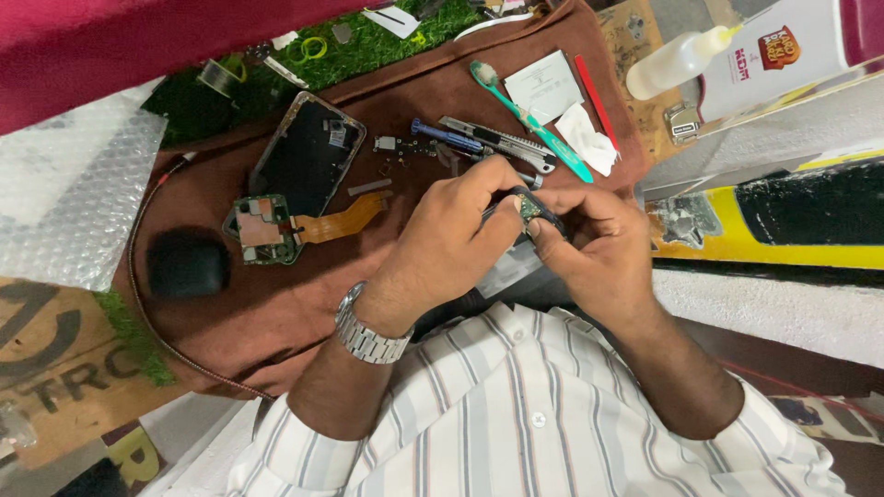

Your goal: The person cleans the interior of a disassembled smartphone using a toothbrush and a liquid solution, then wipes it with a tissue. They proceed to reassemble the phone by inserting small components and circuit boards into the chassis.

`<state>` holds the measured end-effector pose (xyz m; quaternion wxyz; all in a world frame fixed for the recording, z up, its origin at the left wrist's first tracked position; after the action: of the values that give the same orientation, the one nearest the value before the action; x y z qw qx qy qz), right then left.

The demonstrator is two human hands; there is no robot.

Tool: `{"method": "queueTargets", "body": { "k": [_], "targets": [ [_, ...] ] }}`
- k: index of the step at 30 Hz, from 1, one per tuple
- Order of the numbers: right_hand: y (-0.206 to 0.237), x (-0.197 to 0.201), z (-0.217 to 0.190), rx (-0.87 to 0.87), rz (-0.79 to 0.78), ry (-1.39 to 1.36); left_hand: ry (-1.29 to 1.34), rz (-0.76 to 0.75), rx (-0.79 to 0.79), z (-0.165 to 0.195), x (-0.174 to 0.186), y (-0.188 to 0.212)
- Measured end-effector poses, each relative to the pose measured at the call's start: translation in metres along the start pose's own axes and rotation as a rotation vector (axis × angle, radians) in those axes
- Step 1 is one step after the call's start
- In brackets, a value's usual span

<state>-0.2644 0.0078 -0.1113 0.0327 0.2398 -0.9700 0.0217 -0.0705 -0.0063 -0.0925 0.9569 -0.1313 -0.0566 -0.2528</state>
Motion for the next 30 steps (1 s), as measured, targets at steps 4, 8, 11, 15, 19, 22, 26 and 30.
{"method": "queueTargets", "body": {
  "k": [4,8,11,15,19,22,26,30],
  "targets": [
    [0.001,0.002,-0.004,-0.009,0.030,0.054,0.129,-0.066,0.044,0.001,0.003,0.003],
    [0.002,0.004,-0.009,0.018,0.025,0.076,0.153,-0.091,0.039,0.003,0.003,0.003],
    [0.003,0.004,-0.011,0.011,0.027,0.089,0.114,-0.081,-0.010,0.004,0.002,0.002],
    [0.003,0.002,-0.011,0.024,0.037,0.112,0.082,-0.050,-0.014,0.003,0.001,0.001],
    [0.003,0.000,-0.010,0.022,0.048,0.169,0.028,-0.011,-0.028,0.003,-0.002,0.002],
    [0.002,0.000,-0.009,0.101,0.022,0.118,-0.008,0.035,-0.040,0.001,0.003,0.003],
    [-0.001,0.007,-0.002,0.098,0.023,-0.001,-0.089,0.201,0.070,-0.003,0.044,0.018],
    [-0.008,0.013,0.014,0.067,0.002,0.059,0.165,0.247,-0.123,0.010,0.101,0.053]
  ]
}}
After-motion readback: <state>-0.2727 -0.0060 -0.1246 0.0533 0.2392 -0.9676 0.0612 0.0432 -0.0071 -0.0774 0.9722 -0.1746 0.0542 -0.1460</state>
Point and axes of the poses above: each hand's wrist, its own y-axis away from the middle knuckle, its own x-axis out of the back of the hand, z = x × y, the point moved 2 cm from there along -y, towards the middle knuckle, and after that the axes turned 14 degrees about -z, right-handed, at the moved point
